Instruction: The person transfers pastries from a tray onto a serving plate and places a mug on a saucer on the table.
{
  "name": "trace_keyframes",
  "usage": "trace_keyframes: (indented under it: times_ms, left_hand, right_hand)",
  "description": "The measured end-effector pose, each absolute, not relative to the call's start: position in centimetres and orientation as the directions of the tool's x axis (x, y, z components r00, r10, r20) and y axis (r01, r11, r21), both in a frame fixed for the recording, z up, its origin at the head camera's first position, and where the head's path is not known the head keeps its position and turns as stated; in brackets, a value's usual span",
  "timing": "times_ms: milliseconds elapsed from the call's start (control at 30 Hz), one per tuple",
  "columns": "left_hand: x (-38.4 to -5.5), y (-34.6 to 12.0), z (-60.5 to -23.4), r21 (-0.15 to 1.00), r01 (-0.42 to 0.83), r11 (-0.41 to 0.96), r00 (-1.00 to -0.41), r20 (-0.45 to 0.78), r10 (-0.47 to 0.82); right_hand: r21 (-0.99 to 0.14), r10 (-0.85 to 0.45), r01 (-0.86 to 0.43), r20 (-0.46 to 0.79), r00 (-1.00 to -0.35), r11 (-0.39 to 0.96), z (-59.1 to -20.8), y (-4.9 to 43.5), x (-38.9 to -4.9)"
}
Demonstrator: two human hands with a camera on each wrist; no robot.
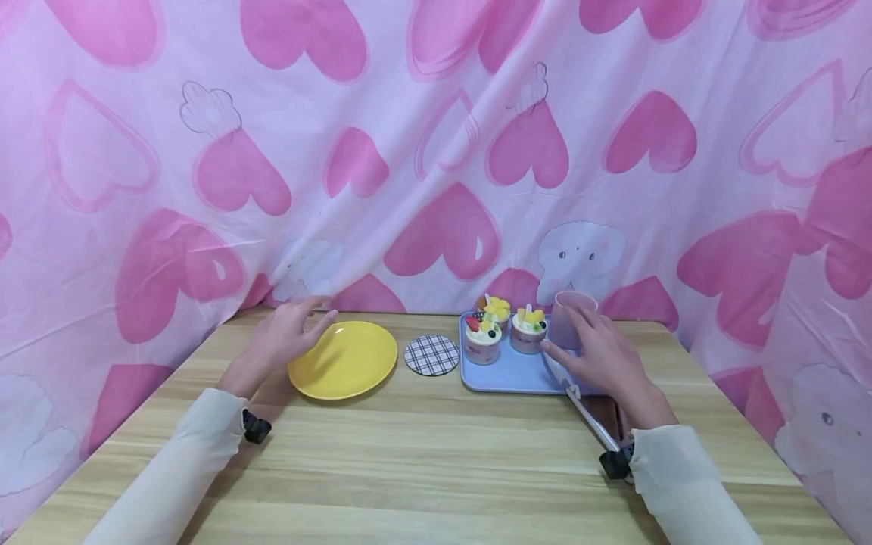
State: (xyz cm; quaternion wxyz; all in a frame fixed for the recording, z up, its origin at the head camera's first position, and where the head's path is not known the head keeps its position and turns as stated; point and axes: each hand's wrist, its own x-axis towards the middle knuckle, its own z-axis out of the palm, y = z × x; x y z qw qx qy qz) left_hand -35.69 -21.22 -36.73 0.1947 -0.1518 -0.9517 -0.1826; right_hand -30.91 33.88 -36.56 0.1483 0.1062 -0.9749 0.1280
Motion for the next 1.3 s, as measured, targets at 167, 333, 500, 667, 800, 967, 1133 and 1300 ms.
trace_keyframes:
  times_ms: [167,333,500,667,800,967,1133,1300]
  left_hand:
    - [-35.5,-21.9,-37.2,0.301,0.382,0.874,-0.882,0.401,0.248]
    - [-35.1,-22.8,-37.8,0.316,0.424,0.849,-0.871,0.400,0.286]
    - [-34.7,-23.5,-38.4,0.369,0.428,0.825,-0.886,0.353,0.302]
    - [-34.7,-23.9,-38.6,0.386,0.427,0.818,-0.893,0.320,0.316]
    - [-34.8,-24.2,-38.7,0.378,0.425,0.823,-0.897,0.300,0.326]
    - [-34.9,-24.5,-38.6,0.385,0.412,0.826,-0.905,0.278,0.322]
    - [-34.9,-24.8,-38.6,0.393,0.379,0.838,-0.923,0.227,0.311]
    - [-34.7,-25.1,-38.8,0.393,0.402,0.827,-0.913,0.239,0.330]
  right_hand:
    - [-0.239,-0.130,-0.192,0.252,-0.959,0.952,-36.9,34.2,-29.8]
    - [-0.238,-0.121,-0.180,0.241,-0.963,0.954,-37.3,34.8,-28.8]
    - [-0.214,-0.130,-0.183,0.240,-0.962,0.959,-37.7,35.2,-27.8]
    - [-0.216,-0.128,-0.177,0.223,-0.966,0.960,-38.0,35.7,-27.1]
    - [-0.217,-0.111,-0.152,0.188,-0.976,0.964,-38.0,36.0,-26.6]
    - [-0.230,-0.099,-0.135,0.164,-0.982,0.964,-38.2,36.1,-25.8]
    - [-0.219,-0.112,-0.145,0.156,-0.981,0.965,-38.4,36.3,-25.3]
    - [-0.238,-0.109,-0.138,0.130,-0.985,0.961,-38.9,36.5,-25.0]
